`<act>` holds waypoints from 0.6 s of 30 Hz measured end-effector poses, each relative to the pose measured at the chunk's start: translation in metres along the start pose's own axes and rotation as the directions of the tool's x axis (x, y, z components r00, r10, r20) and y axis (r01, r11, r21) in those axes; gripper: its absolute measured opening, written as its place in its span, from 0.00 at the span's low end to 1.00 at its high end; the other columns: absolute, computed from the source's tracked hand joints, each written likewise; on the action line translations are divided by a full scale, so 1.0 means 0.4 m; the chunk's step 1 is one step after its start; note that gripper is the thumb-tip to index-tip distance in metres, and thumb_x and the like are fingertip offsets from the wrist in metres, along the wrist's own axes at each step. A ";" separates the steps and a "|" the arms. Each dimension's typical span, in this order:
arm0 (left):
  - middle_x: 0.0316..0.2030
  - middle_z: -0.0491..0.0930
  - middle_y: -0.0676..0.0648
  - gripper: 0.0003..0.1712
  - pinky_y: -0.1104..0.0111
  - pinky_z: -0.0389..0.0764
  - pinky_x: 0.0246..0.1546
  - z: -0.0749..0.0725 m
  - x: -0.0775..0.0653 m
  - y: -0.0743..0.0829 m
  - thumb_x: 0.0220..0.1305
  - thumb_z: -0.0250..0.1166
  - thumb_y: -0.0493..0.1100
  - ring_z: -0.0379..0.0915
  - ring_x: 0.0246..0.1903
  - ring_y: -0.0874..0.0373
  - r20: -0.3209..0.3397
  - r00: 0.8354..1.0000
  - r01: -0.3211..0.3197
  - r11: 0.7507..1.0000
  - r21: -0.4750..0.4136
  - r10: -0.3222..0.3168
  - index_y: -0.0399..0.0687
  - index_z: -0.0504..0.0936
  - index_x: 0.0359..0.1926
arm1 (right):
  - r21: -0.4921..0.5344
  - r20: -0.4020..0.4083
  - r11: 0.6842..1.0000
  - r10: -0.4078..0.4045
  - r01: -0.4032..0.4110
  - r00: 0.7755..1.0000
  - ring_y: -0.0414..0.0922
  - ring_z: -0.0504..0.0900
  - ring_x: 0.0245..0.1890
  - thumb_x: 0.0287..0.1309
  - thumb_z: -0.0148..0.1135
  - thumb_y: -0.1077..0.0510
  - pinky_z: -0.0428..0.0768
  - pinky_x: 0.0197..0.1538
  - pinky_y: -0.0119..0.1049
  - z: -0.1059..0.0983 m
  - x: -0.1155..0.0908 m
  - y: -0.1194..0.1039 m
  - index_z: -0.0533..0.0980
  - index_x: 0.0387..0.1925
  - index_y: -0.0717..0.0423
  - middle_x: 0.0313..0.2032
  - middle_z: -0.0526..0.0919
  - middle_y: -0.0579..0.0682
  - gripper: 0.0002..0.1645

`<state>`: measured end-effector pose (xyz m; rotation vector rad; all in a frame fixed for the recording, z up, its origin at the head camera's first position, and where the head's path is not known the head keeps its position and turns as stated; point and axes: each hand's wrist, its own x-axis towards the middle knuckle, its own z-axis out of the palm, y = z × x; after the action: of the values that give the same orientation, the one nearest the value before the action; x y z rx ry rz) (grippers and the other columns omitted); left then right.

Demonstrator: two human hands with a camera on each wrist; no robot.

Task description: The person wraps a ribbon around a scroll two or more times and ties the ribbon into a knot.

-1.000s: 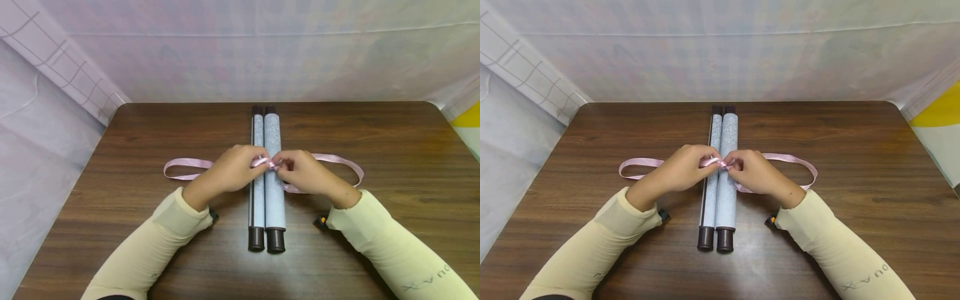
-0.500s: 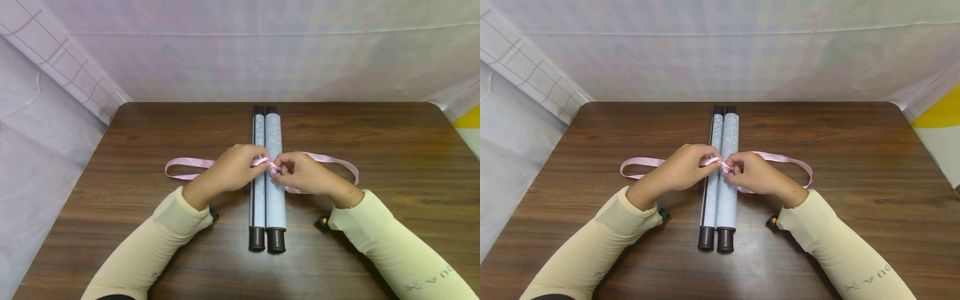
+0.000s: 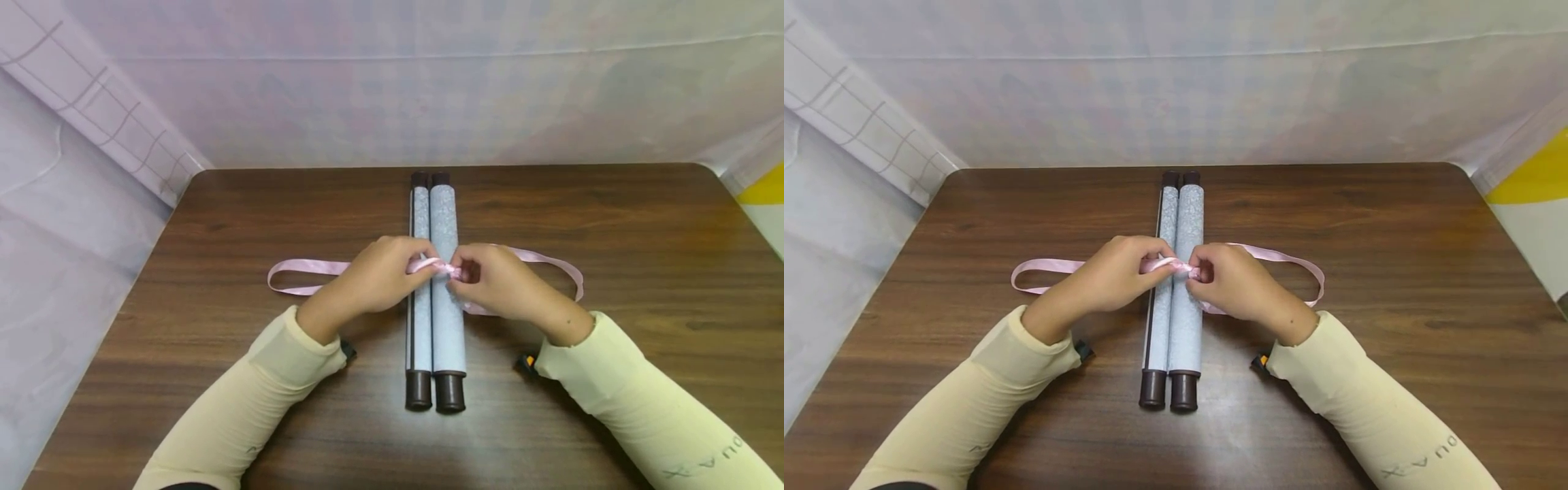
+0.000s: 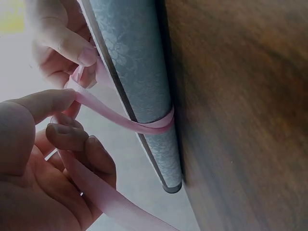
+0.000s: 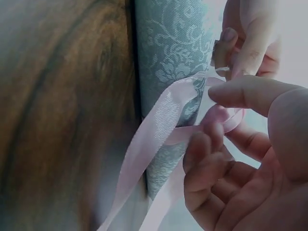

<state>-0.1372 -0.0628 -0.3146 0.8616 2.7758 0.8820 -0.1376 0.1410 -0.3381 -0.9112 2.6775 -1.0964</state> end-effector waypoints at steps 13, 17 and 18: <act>0.19 0.74 0.52 0.07 0.71 0.68 0.17 -0.003 0.001 -0.006 0.63 0.61 0.50 0.65 0.17 0.61 0.003 1.000 0.002 1.000 -0.008 -0.002 0.54 0.81 0.38 | -0.081 -0.047 0.997 0.010 -0.014 0.999 0.39 0.72 0.18 0.45 0.60 0.67 0.75 0.19 0.34 -0.014 -0.007 -0.019 0.76 0.35 0.55 0.21 0.78 0.47 0.12; 0.17 0.72 0.52 0.07 0.71 0.65 0.14 -0.004 0.001 -0.008 0.63 0.61 0.49 0.63 0.15 0.62 -0.001 1.000 -0.002 1.000 -0.004 0.002 0.54 0.81 0.38 | -0.098 -0.083 0.995 0.010 -0.018 0.997 0.39 0.72 0.19 0.46 0.62 0.66 0.75 0.20 0.35 -0.023 -0.008 -0.022 0.75 0.38 0.56 0.22 0.77 0.47 0.14; 0.17 0.72 0.52 0.07 0.72 0.65 0.14 -0.004 0.001 -0.008 0.63 0.61 0.49 0.63 0.15 0.62 0.001 1.000 -0.002 1.000 -0.007 0.002 0.54 0.81 0.38 | -0.100 -0.094 0.995 0.007 -0.017 0.996 0.39 0.72 0.20 0.46 0.62 0.66 0.75 0.21 0.35 -0.024 -0.008 -0.023 0.76 0.38 0.56 0.22 0.78 0.47 0.13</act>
<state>-0.1394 -0.0655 -0.3149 0.8641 2.7699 0.8917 -0.1336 0.1436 -0.3254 -0.8788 2.8338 -1.0350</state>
